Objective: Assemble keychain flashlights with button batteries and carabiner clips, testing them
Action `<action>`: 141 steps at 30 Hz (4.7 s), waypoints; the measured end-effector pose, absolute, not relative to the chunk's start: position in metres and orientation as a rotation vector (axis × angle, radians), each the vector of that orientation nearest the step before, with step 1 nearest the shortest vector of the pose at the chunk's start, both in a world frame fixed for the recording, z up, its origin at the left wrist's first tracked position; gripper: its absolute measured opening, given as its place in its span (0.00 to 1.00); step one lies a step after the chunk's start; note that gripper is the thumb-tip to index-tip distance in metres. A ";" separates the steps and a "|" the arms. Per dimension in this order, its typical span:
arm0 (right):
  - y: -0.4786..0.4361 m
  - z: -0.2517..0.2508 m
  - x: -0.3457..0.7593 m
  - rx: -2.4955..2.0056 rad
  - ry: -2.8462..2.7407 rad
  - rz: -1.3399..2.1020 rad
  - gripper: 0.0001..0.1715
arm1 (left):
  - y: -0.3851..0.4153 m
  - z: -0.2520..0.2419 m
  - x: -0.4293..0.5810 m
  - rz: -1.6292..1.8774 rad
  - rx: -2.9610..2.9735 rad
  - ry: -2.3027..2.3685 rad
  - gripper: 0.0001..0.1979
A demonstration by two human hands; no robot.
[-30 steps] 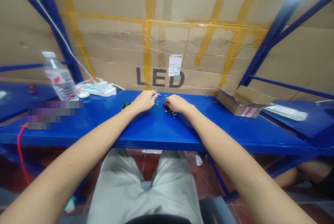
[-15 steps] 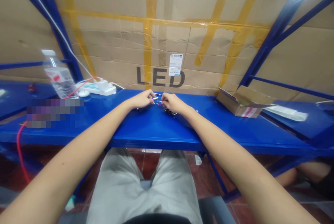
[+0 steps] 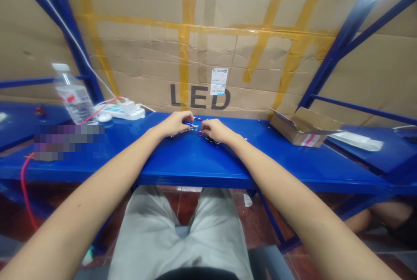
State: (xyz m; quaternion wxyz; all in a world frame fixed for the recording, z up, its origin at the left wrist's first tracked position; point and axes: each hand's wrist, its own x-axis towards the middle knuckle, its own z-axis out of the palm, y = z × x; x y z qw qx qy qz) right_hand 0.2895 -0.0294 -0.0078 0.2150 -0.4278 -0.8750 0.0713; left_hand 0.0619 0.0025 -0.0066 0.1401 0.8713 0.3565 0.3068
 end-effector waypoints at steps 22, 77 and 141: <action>-0.040 0.030 0.338 -1.656 -2.612 0.781 0.12 | -0.018 -0.005 0.081 0.827 2.543 1.230 0.12; -0.021 -0.020 0.285 -1.096 -2.323 0.010 0.06 | -0.009 -0.002 0.066 0.918 2.461 1.175 0.13; -0.031 -0.005 0.284 -0.676 -2.144 0.095 0.13 | -0.015 -0.006 0.087 1.049 1.218 0.526 0.40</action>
